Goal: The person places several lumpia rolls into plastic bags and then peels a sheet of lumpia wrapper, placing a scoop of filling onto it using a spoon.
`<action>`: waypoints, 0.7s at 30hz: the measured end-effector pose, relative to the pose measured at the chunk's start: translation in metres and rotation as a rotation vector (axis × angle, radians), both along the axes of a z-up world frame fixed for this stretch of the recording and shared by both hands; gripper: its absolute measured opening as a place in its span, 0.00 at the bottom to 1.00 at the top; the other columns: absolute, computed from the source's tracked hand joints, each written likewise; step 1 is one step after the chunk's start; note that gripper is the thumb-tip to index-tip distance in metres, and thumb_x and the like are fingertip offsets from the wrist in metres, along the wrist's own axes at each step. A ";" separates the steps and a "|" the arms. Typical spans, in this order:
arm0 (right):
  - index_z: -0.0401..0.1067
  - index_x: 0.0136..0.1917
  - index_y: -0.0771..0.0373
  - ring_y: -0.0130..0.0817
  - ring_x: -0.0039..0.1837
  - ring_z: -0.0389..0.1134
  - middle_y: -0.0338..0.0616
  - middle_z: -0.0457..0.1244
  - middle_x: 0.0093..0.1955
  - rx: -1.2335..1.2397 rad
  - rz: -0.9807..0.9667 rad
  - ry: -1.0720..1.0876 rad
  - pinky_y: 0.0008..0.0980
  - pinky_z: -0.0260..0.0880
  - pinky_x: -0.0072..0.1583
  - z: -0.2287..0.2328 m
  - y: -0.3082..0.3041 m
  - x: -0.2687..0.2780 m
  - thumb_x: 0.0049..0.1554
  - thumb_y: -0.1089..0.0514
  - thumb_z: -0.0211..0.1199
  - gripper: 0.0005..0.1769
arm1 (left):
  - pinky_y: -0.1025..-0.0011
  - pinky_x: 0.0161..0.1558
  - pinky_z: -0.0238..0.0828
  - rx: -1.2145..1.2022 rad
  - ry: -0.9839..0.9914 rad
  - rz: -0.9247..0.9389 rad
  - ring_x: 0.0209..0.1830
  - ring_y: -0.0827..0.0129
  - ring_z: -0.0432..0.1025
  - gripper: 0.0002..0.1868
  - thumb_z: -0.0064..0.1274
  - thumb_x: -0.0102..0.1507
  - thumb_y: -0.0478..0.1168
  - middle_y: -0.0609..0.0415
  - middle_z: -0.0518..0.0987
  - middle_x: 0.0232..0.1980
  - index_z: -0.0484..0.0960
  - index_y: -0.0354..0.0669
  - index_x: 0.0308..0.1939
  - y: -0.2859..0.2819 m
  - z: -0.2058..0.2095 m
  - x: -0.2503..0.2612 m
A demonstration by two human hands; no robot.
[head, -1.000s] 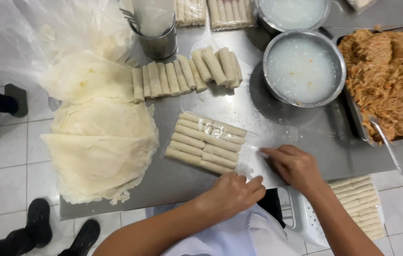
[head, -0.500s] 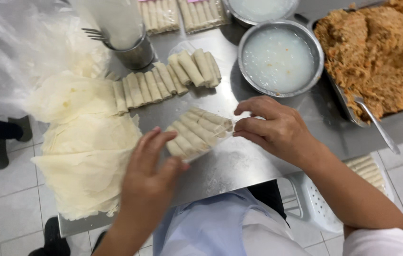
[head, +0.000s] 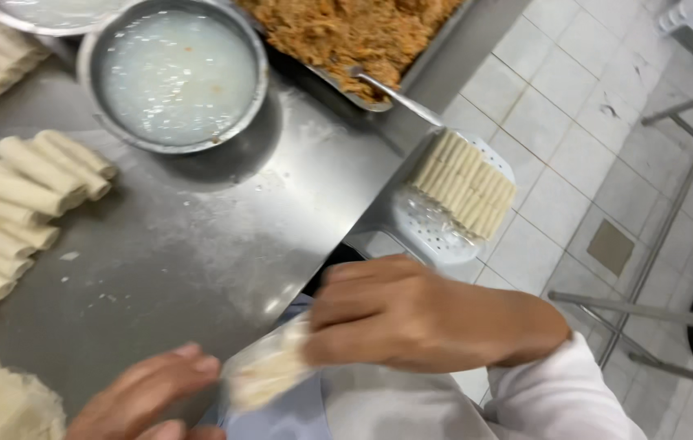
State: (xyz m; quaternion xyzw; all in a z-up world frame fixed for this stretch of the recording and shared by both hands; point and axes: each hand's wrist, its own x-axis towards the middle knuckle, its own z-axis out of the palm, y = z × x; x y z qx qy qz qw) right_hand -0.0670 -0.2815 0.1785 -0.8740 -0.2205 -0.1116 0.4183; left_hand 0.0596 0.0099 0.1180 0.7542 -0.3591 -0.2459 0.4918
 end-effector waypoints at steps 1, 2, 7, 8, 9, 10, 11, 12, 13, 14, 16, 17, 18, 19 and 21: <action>0.67 0.44 0.68 0.39 0.38 0.64 0.48 0.62 0.38 0.030 -0.034 0.043 0.33 0.64 0.39 0.001 -0.005 -0.016 0.57 0.68 0.52 0.04 | 0.59 0.44 0.86 0.054 0.245 -0.002 0.65 0.69 0.66 0.23 0.47 0.52 0.43 0.54 0.73 0.62 0.77 0.41 0.51 0.017 -0.026 0.008; 0.68 0.43 0.67 0.39 0.37 0.65 0.48 0.63 0.37 0.060 -0.058 0.082 0.32 0.64 0.38 0.003 -0.011 -0.030 0.55 0.68 0.54 0.02 | 0.57 0.43 0.89 0.109 0.487 0.008 0.70 0.73 0.63 0.28 0.48 0.50 0.45 0.55 0.72 0.67 0.78 0.42 0.54 0.037 -0.050 0.011; 0.75 0.43 0.59 0.31 0.44 0.70 0.39 0.68 0.42 -0.216 -0.600 0.544 0.28 0.72 0.47 -0.040 -0.118 -0.099 0.50 0.65 0.58 0.08 | 0.76 0.46 0.78 0.172 -0.284 -0.069 0.52 0.78 0.73 0.26 0.54 0.48 0.31 0.63 0.78 0.53 0.77 0.51 0.50 0.003 -0.044 -0.007; 0.76 0.43 0.57 0.29 0.45 0.72 0.36 0.70 0.43 -0.283 -0.727 0.667 0.26 0.74 0.49 -0.046 -0.141 -0.109 0.49 0.65 0.59 0.09 | 0.80 0.46 0.75 0.180 -0.474 -0.085 0.48 0.80 0.75 0.27 0.56 0.47 0.27 0.65 0.80 0.49 0.77 0.54 0.49 -0.002 -0.043 -0.012; 0.76 0.43 0.57 0.29 0.45 0.72 0.36 0.70 0.43 -0.272 -0.739 0.673 0.26 0.74 0.49 -0.060 -0.156 -0.117 0.49 0.65 0.59 0.09 | 0.80 0.46 0.75 0.183 -0.475 -0.101 0.48 0.80 0.75 0.27 0.56 0.47 0.27 0.65 0.80 0.49 0.77 0.54 0.49 -0.004 -0.047 -0.015; 0.76 0.44 0.59 0.30 0.46 0.69 0.37 0.69 0.44 -0.378 -0.876 0.695 0.27 0.69 0.49 -0.073 -0.174 -0.123 0.51 0.62 0.59 0.07 | 0.78 0.42 0.73 0.204 -0.570 -0.106 0.43 0.78 0.76 0.25 0.57 0.49 0.32 0.66 0.80 0.49 0.76 0.56 0.49 -0.008 -0.052 -0.016; 0.76 0.44 0.60 0.31 0.46 0.67 0.38 0.68 0.44 -0.484 -1.014 0.715 0.28 0.64 0.50 -0.086 -0.191 -0.128 0.54 0.60 0.60 0.06 | 0.75 0.38 0.72 0.225 -0.666 -0.111 0.38 0.76 0.76 0.23 0.58 0.51 0.37 0.68 0.79 0.48 0.74 0.59 0.49 -0.012 -0.056 -0.017; 0.76 0.44 0.60 0.31 0.46 0.67 0.38 0.68 0.44 -0.481 -1.019 0.709 0.28 0.64 0.50 -0.110 -0.202 -0.140 0.54 0.60 0.60 0.06 | 0.75 0.38 0.72 0.223 -0.673 -0.113 0.38 0.76 0.76 0.23 0.58 0.51 0.37 0.68 0.79 0.48 0.74 0.59 0.49 -0.006 -0.062 -0.017; 0.76 0.43 0.61 0.33 0.45 0.67 0.39 0.68 0.43 -0.442 -1.119 0.683 0.31 0.64 0.49 -0.135 -0.213 -0.150 0.54 0.61 0.61 0.05 | 0.78 0.42 0.76 0.215 -0.514 -0.108 0.44 0.76 0.76 0.25 0.56 0.49 0.33 0.64 0.79 0.50 0.75 0.54 0.50 0.000 -0.070 -0.015; 0.76 0.43 0.61 0.35 0.44 0.66 0.40 0.68 0.42 -0.398 -1.210 0.666 0.33 0.64 0.49 -0.161 -0.221 -0.162 0.54 0.63 0.62 0.04 | 0.81 0.46 0.79 0.218 -0.347 -0.102 0.50 0.77 0.75 0.26 0.55 0.47 0.29 0.59 0.79 0.52 0.76 0.49 0.50 0.010 -0.075 -0.017; 0.76 0.41 0.60 0.39 0.43 0.65 0.42 0.67 0.41 -0.496 -1.255 0.535 0.36 0.64 0.43 -0.255 -0.231 -0.190 0.54 0.63 0.62 0.02 | 0.80 0.47 0.77 0.325 -0.379 -0.121 0.49 0.79 0.76 0.29 0.59 0.45 0.35 0.64 0.80 0.52 0.77 0.55 0.51 0.034 -0.100 -0.002; 0.75 0.40 0.59 0.42 0.41 0.63 0.43 0.66 0.40 -0.599 -1.296 0.394 0.40 0.63 0.38 -0.302 -0.236 -0.202 0.54 0.63 0.63 0.02 | 0.79 0.48 0.74 0.424 -0.410 -0.138 0.47 0.80 0.78 0.32 0.63 0.42 0.41 0.69 0.80 0.52 0.77 0.61 0.52 0.046 -0.113 0.006; 0.75 0.40 0.59 0.42 0.41 0.63 0.43 0.66 0.40 -0.593 -1.292 0.399 0.40 0.63 0.38 -0.332 -0.229 -0.208 0.54 0.63 0.63 0.02 | 0.79 0.48 0.74 0.432 -0.409 -0.138 0.47 0.80 0.78 0.32 0.63 0.42 0.41 0.69 0.80 0.52 0.77 0.61 0.52 0.054 -0.122 0.005; 0.75 0.42 0.56 0.43 0.46 0.63 0.43 0.65 0.44 -0.488 -1.327 0.551 0.41 0.63 0.39 -0.361 -0.221 -0.213 0.54 0.59 0.61 0.03 | 0.78 0.50 0.73 0.506 -0.354 -0.104 0.48 0.80 0.77 0.32 0.63 0.42 0.39 0.69 0.81 0.51 0.78 0.63 0.51 0.063 -0.131 0.004; 0.74 0.45 0.54 0.44 0.51 0.63 0.43 0.65 0.47 -0.376 -1.352 0.701 0.42 0.62 0.40 -0.401 -0.206 -0.219 0.53 0.54 0.58 0.07 | 0.77 0.51 0.72 0.581 -0.302 -0.067 0.49 0.79 0.77 0.32 0.63 0.43 0.37 0.70 0.82 0.50 0.79 0.65 0.51 0.068 -0.136 0.008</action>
